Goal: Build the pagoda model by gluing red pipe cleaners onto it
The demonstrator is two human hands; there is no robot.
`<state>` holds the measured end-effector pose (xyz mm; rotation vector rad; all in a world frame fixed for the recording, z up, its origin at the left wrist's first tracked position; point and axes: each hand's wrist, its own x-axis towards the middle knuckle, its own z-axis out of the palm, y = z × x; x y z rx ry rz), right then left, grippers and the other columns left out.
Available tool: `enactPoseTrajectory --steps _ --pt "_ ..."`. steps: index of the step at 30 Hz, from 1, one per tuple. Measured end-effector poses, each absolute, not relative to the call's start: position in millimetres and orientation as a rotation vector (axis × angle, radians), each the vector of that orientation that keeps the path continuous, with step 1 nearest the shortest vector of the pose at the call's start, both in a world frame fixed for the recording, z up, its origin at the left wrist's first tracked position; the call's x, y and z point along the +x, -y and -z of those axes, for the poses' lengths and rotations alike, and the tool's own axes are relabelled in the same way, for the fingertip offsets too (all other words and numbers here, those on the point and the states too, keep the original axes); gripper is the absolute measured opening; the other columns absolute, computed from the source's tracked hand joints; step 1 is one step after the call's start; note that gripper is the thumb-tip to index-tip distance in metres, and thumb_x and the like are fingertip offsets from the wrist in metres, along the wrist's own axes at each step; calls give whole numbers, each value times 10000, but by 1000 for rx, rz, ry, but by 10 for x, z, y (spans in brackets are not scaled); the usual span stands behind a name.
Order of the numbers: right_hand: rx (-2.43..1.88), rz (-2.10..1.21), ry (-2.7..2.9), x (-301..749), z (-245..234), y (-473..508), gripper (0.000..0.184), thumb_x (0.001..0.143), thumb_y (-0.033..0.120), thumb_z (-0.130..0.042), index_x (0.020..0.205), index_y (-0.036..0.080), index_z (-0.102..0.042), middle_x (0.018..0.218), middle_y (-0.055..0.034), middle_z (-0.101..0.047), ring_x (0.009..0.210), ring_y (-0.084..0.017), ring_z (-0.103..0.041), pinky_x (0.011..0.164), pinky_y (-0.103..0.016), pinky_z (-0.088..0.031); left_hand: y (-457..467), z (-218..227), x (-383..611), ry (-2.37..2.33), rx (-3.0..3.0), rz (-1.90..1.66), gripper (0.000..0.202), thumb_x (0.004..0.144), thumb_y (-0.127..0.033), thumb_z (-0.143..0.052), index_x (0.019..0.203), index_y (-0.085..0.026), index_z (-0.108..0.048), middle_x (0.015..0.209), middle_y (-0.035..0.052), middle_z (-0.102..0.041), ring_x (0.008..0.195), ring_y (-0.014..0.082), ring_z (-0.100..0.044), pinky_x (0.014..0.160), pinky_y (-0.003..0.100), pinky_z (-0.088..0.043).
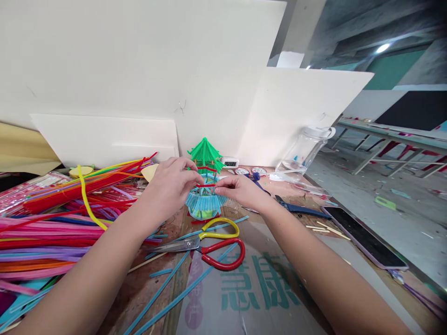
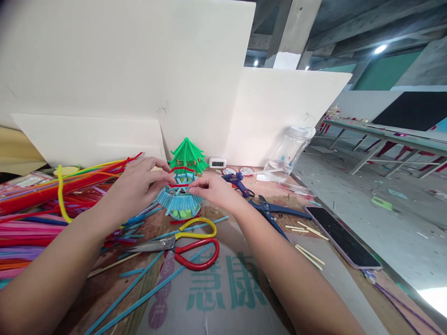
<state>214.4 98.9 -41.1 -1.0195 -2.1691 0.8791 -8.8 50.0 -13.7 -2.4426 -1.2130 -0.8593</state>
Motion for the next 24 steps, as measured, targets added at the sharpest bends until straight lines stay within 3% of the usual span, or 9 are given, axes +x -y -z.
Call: enactPoseTrajectory --steps 8,15,20,24 --pt "-1002 -843 2187 2147 419 -991 207 842 326 -641 876 165 -768 807 -35 -710 748 -157 -587 667 -269 -438 -475 119 -96 1249 -2448 789 269 909 -162 -500 883 -247 -753 1051 76 -632 1044 262 -571 928 465 -437" --pt "-1002 -814 2179 2150 441 -1013 192 834 314 -652 866 164 -769 797 -36 -711 742 -159 -592 665 -271 -441 -457 84 -108 1217 -2440 891 275 902 -138 -483 933 -227 -741 1085 81 -622 1040 238 -578 902 423 -456" --pt "-1000 -831 2180 2148 439 -1003 195 837 318 -648 867 169 -769 814 -38 -716 755 -163 -602 667 -272 -446 -431 77 -92 1246 -2467 819 300 884 -118 -477 810 -228 -745 1032 67 -642 1048 247 -581 942 456 -443" --pt "-1020 -819 2181 2147 433 -1001 201 837 321 -649 873 165 -769 810 -42 -713 750 -162 -597 662 -273 -444 -435 76 -92 1237 -2453 860 286 888 -117 -475 853 -220 -741 1049 70 -642 1040 237 -583 918 432 -456"
